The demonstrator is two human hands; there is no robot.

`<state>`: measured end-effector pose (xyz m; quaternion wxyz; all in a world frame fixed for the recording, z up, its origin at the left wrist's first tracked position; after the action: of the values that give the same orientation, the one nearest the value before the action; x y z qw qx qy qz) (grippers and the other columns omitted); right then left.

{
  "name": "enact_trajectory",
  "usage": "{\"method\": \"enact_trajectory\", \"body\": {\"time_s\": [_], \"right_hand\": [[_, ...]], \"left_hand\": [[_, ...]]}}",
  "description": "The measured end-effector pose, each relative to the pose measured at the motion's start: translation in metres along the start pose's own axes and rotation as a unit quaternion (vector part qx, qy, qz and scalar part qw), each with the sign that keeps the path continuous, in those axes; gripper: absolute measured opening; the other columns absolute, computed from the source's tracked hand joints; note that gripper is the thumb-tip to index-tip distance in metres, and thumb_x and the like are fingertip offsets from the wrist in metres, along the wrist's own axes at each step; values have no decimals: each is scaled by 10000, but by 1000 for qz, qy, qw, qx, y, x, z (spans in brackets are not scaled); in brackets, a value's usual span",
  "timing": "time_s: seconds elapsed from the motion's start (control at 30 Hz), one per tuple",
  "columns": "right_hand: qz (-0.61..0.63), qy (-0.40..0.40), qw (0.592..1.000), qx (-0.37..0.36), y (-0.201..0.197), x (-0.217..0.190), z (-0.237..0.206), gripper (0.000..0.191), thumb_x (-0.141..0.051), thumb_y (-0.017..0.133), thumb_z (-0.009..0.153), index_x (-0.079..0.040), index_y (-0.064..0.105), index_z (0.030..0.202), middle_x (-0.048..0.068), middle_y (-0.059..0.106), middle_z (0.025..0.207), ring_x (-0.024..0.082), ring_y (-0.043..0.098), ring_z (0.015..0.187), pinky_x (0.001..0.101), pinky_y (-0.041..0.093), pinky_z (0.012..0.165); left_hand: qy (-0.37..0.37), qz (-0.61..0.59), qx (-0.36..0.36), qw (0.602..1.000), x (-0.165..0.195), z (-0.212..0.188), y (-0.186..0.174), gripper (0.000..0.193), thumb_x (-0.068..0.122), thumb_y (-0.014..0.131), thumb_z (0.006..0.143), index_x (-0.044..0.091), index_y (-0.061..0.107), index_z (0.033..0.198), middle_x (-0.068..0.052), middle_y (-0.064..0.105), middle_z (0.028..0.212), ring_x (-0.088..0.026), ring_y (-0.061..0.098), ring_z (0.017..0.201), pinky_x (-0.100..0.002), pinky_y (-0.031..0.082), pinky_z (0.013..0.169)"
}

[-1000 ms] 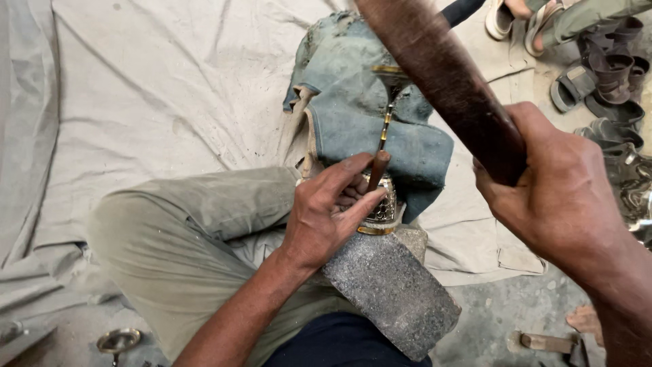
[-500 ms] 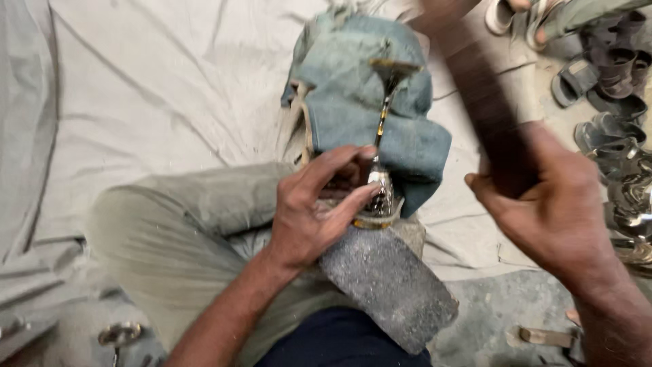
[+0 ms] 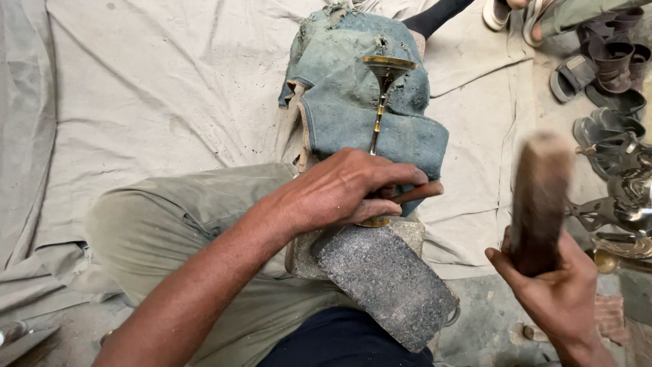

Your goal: The person sits on the floor holding a small punch against the base of an ornate metal candlestick and repeatedly strikes the punch with a wooden mallet, repositioning the punch and rotating the piece to work around its decorated surface.

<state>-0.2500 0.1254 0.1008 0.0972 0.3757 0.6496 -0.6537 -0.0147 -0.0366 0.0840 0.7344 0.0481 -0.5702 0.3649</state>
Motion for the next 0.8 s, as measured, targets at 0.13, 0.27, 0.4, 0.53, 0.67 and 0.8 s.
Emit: {"method": "enact_trajectory", "body": {"time_s": [0.13,0.27,0.4,0.53,0.67,0.8], "right_hand": [[-131,-30,991,2,3,3,-5,265,-66,820,750,-42,682,975,64,711,858,160,684,750,317,551,692],[-161,-42,985,53,-5,-4,-6,279,-102,796,832,-49,674,1077,60,712,884,139,688,730,318,561,737],[-149,-56,984,75,-8,-11,-7,316,-81,791,835,-40,676,1126,78,714,879,141,694,759,307,556,765],[-243,-7,967,72,-10,-5,-7,292,-28,773,852,-6,697,1133,112,717,870,182,704,745,305,560,733],[-163,-71,981,77,-10,-18,-6,290,-67,772,864,-42,691,1141,89,724,889,136,711,766,265,549,735],[-188,-62,977,78,-8,-13,-5,295,-60,783,862,-7,692,1137,110,713,902,158,691,777,293,548,742]], "left_hand": [[0,14,-32,999,-2,2,5,427,225,797,810,135,662,1205,-27,783,937,-230,767,830,-436,579,688],[14,11,-31,999,-5,1,4,436,228,784,843,136,666,1252,-46,779,962,-257,763,855,-445,583,705],[66,5,6,998,1,0,-4,468,226,782,858,114,642,1290,-75,774,1091,-283,754,950,-430,602,776],[34,-3,-15,999,-5,-1,1,459,218,789,847,141,656,1280,-59,773,1026,-260,757,910,-423,601,784],[26,2,-26,999,-4,1,2,431,215,799,835,144,664,1238,-42,777,1012,-251,756,928,-427,595,777],[18,8,-27,999,-4,4,3,454,224,807,827,146,663,1251,-47,773,1004,-253,755,885,-430,592,749]]}}
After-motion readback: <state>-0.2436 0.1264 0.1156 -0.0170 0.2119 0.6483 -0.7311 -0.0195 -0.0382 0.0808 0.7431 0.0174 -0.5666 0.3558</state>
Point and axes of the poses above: each hand's wrist, its own z-axis towards the middle knuckle, its own y-axis out of the palm, x = y × z, the point moved 10 cm from there along z, towards the middle knuckle
